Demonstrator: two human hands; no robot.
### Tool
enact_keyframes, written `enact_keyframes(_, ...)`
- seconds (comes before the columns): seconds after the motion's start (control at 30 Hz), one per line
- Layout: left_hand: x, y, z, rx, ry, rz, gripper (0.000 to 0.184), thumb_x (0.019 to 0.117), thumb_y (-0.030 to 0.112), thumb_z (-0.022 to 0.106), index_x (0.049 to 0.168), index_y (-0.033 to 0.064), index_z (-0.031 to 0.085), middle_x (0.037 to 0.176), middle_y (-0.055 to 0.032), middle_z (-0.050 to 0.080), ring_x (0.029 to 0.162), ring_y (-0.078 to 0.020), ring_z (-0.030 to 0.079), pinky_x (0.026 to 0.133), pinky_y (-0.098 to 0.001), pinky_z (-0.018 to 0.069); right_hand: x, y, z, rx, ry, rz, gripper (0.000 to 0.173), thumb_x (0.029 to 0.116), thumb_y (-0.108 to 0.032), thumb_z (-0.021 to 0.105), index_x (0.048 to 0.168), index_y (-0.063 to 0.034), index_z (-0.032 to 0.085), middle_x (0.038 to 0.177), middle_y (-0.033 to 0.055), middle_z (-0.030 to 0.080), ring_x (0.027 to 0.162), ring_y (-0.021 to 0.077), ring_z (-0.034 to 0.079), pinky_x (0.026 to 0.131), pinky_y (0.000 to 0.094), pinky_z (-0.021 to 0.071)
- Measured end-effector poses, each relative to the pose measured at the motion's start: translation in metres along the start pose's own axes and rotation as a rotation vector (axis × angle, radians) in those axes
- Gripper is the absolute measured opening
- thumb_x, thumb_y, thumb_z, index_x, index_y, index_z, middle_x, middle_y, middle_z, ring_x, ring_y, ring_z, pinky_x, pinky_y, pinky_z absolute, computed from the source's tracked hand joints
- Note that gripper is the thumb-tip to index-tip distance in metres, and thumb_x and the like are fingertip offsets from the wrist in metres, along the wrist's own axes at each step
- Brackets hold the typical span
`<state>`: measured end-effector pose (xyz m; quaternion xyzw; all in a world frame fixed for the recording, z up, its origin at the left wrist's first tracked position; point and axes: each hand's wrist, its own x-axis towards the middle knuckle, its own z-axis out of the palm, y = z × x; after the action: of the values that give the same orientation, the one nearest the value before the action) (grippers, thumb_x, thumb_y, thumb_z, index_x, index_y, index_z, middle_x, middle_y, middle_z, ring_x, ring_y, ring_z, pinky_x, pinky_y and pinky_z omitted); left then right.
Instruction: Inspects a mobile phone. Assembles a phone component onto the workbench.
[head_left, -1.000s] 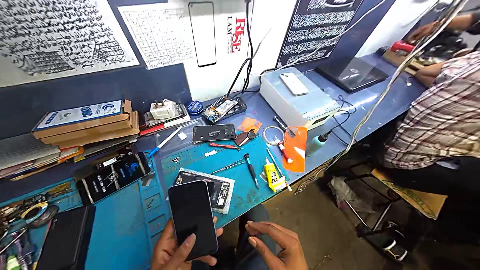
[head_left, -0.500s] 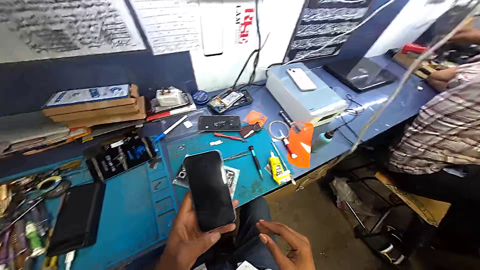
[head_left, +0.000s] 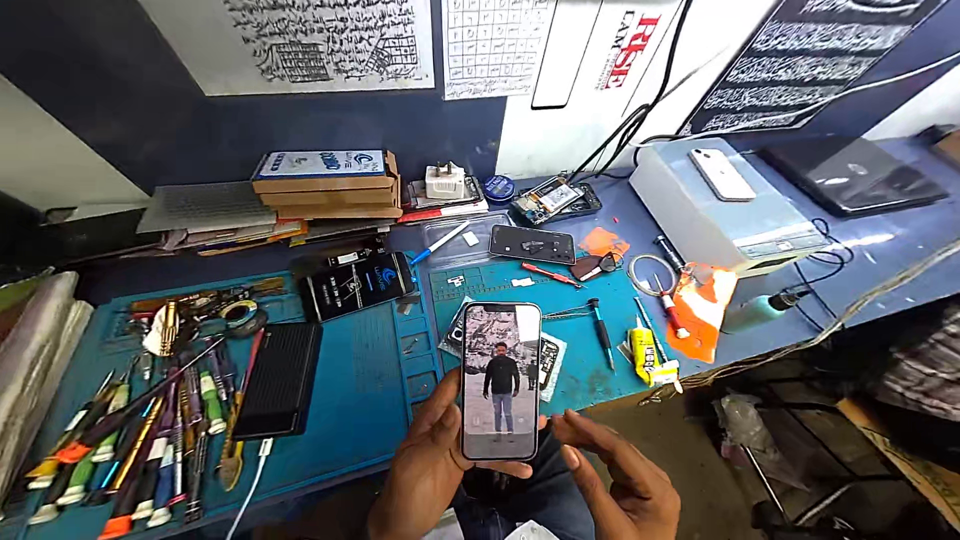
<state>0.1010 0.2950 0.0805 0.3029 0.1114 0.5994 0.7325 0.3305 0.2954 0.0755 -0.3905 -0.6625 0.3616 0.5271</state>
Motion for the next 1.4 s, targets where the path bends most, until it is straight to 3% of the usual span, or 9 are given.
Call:
enact_keyframes(0.07,0.001,-0.004,0.002,-0.046,-0.052,0.0,0.057,0.1055,0.027,0.05,0.157,0.0127,0.031,0.151,-0.0307,0.044,0.136,-0.0538,0.046,0.095,-0.0679,0.0526,0.006,-0.005,0.0,0.018,-0.008,-0.035,0.03,0.0994,-0.016,0.067,0.126,-0.0018,0.07,0.115,0.0135,0.075,0.104,0.0248,0.074,0.094,0.0396,0.0629)
enact_keyframes(0.17,0.0,-0.007,0.006,-0.031,-0.112,-0.013,0.073,0.0948,0.002,0.054,0.159,0.0128,0.023,0.154,-0.0294,0.04,0.138,-0.0515,0.045,0.103,-0.0692,0.0469,0.006,-0.006,-0.005,0.013,-0.003,-0.051,0.028,0.0991,-0.017,0.068,0.124,-0.0036,0.071,0.113,0.0136,0.075,0.102,0.0259,0.074,0.092,0.0402,0.0635)
enact_keyframes(0.27,-0.002,-0.007,0.007,0.01,-0.126,-0.022,0.081,0.0896,-0.008,0.055,0.16,0.0126,0.019,0.154,-0.0295,0.038,0.139,-0.0519,0.043,0.104,-0.0695,0.0457,-0.003,-0.001,-0.012,0.0,0.023,-0.009,0.028,0.0991,-0.018,0.068,0.123,-0.0046,0.072,0.112,0.0135,0.075,0.101,0.0265,0.075,0.09,0.0402,0.064)
enact_keyframes(0.6,0.002,-0.005,0.016,0.129,-0.079,-0.044,0.071,0.0971,-0.007,0.05,0.159,0.0158,0.024,0.15,-0.0299,0.045,0.134,-0.0525,0.05,0.102,-0.068,0.0496,-0.022,0.005,-0.016,0.029,0.072,0.062,0.029,0.0991,-0.018,0.068,0.122,-0.0011,0.072,0.113,0.0142,0.076,0.101,0.0258,0.075,0.089,0.0381,0.0643)
enact_keyframes(0.8,0.002,-0.006,0.011,-0.02,-0.155,-0.05,0.078,0.0927,0.003,0.057,0.16,0.0134,0.02,0.156,-0.0307,0.035,0.141,-0.0545,0.039,0.106,-0.0725,0.0419,-0.012,0.001,-0.015,-0.015,0.122,0.002,0.032,0.0976,-0.021,0.07,0.126,-0.007,0.071,0.117,0.0127,0.074,0.104,0.0272,0.074,0.091,0.0409,0.0632)
enact_keyframes(1.0,0.003,-0.007,0.01,-0.031,-0.178,-0.016,0.079,0.0912,0.0,0.056,0.16,0.0089,0.016,0.157,-0.0328,0.032,0.142,-0.0564,0.036,0.106,-0.0732,0.041,0.01,-0.015,-0.006,-0.354,0.058,-0.184,0.056,0.0947,-0.045,0.07,0.143,-0.0193,0.059,0.147,0.0085,0.057,0.138,0.0284,0.052,0.111,0.048,0.0494)
enact_keyframes(1.1,0.003,-0.006,0.011,-0.004,-0.182,-0.002,0.079,0.0927,0.002,0.058,0.159,0.0107,0.016,0.155,-0.0258,0.04,0.138,-0.0462,0.047,0.107,-0.0639,0.046,0.022,-0.024,0.001,-0.489,-0.016,-0.227,0.068,0.0925,-0.06,0.065,0.15,-0.0259,0.052,0.16,0.0101,0.043,0.15,0.0334,0.036,0.119,0.0549,0.0371)
enact_keyframes(1.2,0.001,-0.007,0.009,0.015,-0.199,0.017,0.079,0.0931,0.003,0.058,0.159,0.0093,0.014,0.153,-0.0221,0.043,0.135,-0.0407,0.051,0.107,-0.0609,0.047,0.032,-0.031,0.01,-0.583,-0.086,-0.237,0.073,0.0909,-0.073,0.055,0.153,-0.0367,0.046,0.167,0.0091,0.03,0.155,0.0363,0.023,0.121,0.061,0.0278)
enact_keyframes(1.4,-0.003,-0.006,0.009,0.038,-0.172,0.02,0.078,0.0924,0.002,0.06,0.158,0.0112,0.019,0.151,-0.016,0.048,0.135,-0.0327,0.054,0.108,-0.0538,0.0481,0.05,-0.039,0.018,-0.675,-0.041,-0.232,0.075,0.0909,-0.078,0.048,0.153,-0.0357,0.048,0.169,0.01,0.026,0.156,0.0384,0.018,0.122,0.0647,0.022)
